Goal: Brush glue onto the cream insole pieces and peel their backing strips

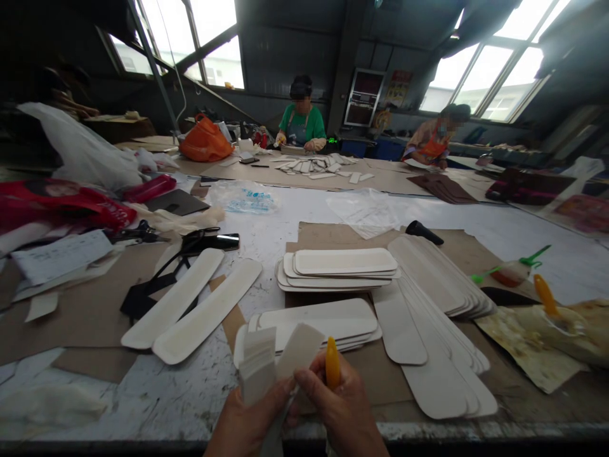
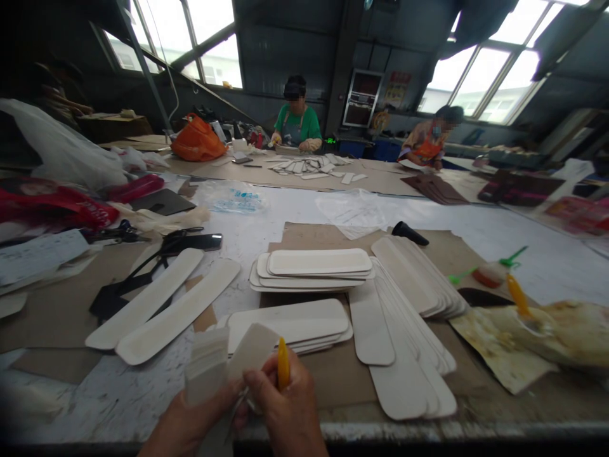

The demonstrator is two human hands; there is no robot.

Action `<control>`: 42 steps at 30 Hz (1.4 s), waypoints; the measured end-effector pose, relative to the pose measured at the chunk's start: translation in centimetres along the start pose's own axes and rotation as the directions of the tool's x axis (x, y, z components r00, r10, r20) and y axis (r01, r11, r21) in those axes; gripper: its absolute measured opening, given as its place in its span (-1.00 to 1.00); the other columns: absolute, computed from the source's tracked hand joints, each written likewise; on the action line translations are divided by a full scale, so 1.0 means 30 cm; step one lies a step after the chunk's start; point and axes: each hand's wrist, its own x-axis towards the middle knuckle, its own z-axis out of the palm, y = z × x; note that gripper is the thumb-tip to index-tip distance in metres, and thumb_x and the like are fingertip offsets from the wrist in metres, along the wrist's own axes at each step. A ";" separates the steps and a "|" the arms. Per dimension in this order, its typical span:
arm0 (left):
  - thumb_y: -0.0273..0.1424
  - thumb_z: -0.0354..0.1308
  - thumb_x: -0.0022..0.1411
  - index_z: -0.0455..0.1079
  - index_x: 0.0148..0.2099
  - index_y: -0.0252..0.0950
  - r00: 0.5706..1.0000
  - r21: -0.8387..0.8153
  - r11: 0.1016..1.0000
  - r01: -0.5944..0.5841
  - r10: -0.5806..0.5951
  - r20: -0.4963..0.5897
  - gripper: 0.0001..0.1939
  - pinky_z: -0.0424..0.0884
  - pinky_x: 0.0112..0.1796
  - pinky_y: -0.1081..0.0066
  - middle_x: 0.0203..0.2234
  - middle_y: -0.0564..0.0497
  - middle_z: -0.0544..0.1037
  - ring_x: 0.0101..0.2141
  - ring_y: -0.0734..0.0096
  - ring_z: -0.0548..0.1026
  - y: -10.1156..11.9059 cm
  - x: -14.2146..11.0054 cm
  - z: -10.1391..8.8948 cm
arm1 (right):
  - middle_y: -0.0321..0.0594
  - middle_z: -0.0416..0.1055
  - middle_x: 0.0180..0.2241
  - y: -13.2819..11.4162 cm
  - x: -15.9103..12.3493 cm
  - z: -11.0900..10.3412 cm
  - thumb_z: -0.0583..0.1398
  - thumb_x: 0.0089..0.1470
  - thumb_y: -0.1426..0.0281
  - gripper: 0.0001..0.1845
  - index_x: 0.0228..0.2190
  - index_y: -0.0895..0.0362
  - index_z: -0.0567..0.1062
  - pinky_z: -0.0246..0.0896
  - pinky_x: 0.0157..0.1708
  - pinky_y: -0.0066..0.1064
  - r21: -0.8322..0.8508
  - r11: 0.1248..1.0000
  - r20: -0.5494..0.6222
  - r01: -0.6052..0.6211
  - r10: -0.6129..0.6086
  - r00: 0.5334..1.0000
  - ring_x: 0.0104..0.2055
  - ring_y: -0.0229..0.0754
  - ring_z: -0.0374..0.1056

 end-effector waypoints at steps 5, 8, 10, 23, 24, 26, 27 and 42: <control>-0.13 0.42 -0.34 0.51 -0.46 -0.36 0.999 0.016 0.999 -0.047 0.048 -0.007 -0.57 0.33 -0.55 0.50 -0.70 0.02 0.49 -0.61 0.42 0.40 -0.031 0.016 -0.008 | -0.37 0.23 -0.62 0.003 -0.002 -0.007 0.18 -0.04 0.11 -0.65 -0.57 0.11 0.28 0.18 -0.60 -0.49 -0.032 0.999 0.023 0.023 -0.022 0.999 -0.60 -0.31 0.19; -0.03 0.34 -0.25 0.52 -0.42 -0.38 0.998 0.026 0.999 0.022 -0.023 0.050 -0.51 0.38 -0.47 0.43 -0.63 -0.06 0.52 -0.54 0.31 0.45 -0.034 0.024 -0.026 | -0.32 0.29 -0.55 -0.014 -0.003 -0.019 0.10 0.05 0.13 -0.69 -0.45 0.13 0.34 0.20 -0.59 -0.48 -0.170 0.982 0.095 0.085 -0.069 0.993 -0.57 -0.29 0.21; 0.02 0.28 -0.18 0.51 -0.42 -0.39 0.995 0.053 0.996 0.065 -0.069 0.066 -0.48 0.40 -0.42 0.38 -0.63 -0.08 0.52 -0.54 0.29 0.45 -0.024 0.025 -0.036 | -0.27 0.32 -0.50 -0.032 -0.001 -0.028 0.07 0.08 0.16 -0.70 -0.40 0.15 0.38 0.20 -0.52 -0.47 -0.295 0.946 0.139 0.135 -0.098 0.985 -0.51 -0.27 0.23; -0.17 0.37 -0.19 0.46 -0.22 -0.38 0.999 -0.142 0.989 0.031 -0.034 -0.017 -0.50 0.37 -0.27 0.33 -0.39 -0.12 0.59 -0.31 0.13 0.52 -0.006 0.009 -0.020 | -0.46 0.05 -0.69 -0.042 0.025 0.002 0.27 -0.23 0.06 -0.57 -0.61 0.11 0.24 0.06 -0.62 -0.52 0.007 0.994 -0.024 -0.112 0.112 0.993 -0.64 -0.36 0.00; -0.16 0.37 -0.20 0.46 -0.23 -0.38 0.999 -0.130 0.991 0.025 -0.031 -0.044 -0.49 0.38 -0.29 0.34 -0.40 -0.11 0.60 -0.32 0.13 0.52 -0.007 0.009 -0.020 | -0.46 0.05 -0.69 -0.041 0.025 0.002 0.26 -0.23 0.07 -0.58 -0.62 0.11 0.23 0.05 -0.62 -0.52 -0.018 0.994 -0.038 -0.107 0.106 0.994 -0.64 -0.36 -0.01; -0.11 0.35 -0.19 0.45 -0.20 -0.39 0.996 -0.097 0.995 0.036 -0.044 -0.077 -0.46 0.39 -0.35 0.37 -0.41 -0.12 0.60 -0.34 0.14 0.52 -0.008 0.011 -0.022 | -0.42 0.10 -0.67 -0.039 0.023 -0.002 0.24 -0.17 0.09 -0.61 -0.63 0.12 0.25 0.07 -0.58 -0.51 -0.107 0.993 -0.028 -0.059 0.056 0.998 -0.60 -0.34 0.03; -0.09 0.33 -0.17 0.44 -0.17 -0.40 0.995 -0.081 0.995 0.052 -0.059 -0.081 -0.43 0.39 -0.37 0.37 -0.41 -0.12 0.60 -0.35 0.14 0.53 -0.008 0.013 -0.025 | -0.39 0.14 -0.64 -0.038 0.021 -0.005 0.22 -0.13 0.11 -0.63 -0.62 0.13 0.27 0.08 -0.56 -0.51 -0.152 0.988 -0.008 -0.020 0.019 1.000 -0.57 -0.32 0.06; -0.16 0.34 -0.15 0.43 -0.14 -0.42 0.993 -0.184 0.976 0.115 -0.111 0.028 -0.44 0.42 -0.35 0.29 -0.40 -0.16 0.59 -0.34 0.06 0.53 0.022 -0.001 -0.039 | -0.31 0.25 -0.55 -0.057 0.033 -0.019 0.17 -0.01 0.21 -0.73 -0.52 0.18 0.41 0.10 -0.43 -0.47 -0.029 0.996 0.275 -0.080 0.085 0.958 -0.48 -0.28 0.14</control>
